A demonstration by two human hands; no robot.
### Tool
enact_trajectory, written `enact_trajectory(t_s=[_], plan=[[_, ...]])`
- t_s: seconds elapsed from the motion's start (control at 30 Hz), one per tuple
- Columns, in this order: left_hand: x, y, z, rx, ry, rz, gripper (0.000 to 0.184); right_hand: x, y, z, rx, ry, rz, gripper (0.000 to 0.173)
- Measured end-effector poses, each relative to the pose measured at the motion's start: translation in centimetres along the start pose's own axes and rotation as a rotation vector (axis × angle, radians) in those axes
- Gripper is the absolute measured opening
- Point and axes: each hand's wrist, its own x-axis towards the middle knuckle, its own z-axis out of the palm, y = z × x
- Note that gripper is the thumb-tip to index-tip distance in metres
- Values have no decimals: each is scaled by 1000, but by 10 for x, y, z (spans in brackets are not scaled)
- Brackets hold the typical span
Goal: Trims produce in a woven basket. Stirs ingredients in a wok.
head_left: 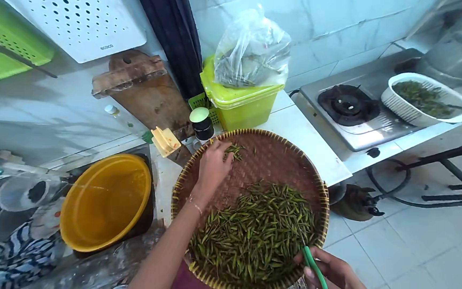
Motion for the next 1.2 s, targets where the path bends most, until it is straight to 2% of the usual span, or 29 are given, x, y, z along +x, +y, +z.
enact_trajectory(t_s=[0.1, 0.2, 0.27, 0.33, 0.37, 0.5, 0.57, 0.63, 0.77, 0.87, 0.93, 1.03, 1.13, 1.2], plan=[[-26, -22, 34, -41, -49, 83, 29, 5, -2, 2, -15, -4, -3, 29], [-49, -45, 67, -44, -144, 160, 41, 12, -7, 3, -47, -20, -21, 29], [-63, -48, 76, -50, -258, 197, 49, 16, -10, 3, -63, -35, -25, 29], [-80, -41, 75, -104, -294, 212, 47, 17, -13, 1, -73, -46, -29, 30], [-86, -36, 69, -125, -265, 197, 43, 19, -14, 0, -74, -47, -34, 30], [-86, -21, 55, -107, 23, 173, 24, 20, -15, 0, -79, -36, -38, 29], [-71, -13, 55, -95, 11, 139, 20, 22, -16, 2, -90, -35, -34, 30], [-53, -2, 62, -86, -95, 118, 21, 26, -16, 5, -100, -47, -25, 30], [-24, 26, 72, -25, -495, 19, 22, 26, -22, 10, -115, -73, -35, 29], [-18, 33, 72, -5, -589, -44, 17, 23, -19, 7, -107, -50, -59, 29], [-23, 27, 72, -53, -551, -63, 16, 21, -16, 5, -99, -28, -71, 29], [-36, 15, 67, -291, -400, -135, 22, 20, -13, 2, -69, -23, -89, 31], [-51, 17, 50, -669, -155, -255, 15, 22, -15, 4, -70, -58, -83, 34], [-61, 28, 36, -1003, -68, -345, 16, 27, -16, 9, -87, -94, -89, 37]])
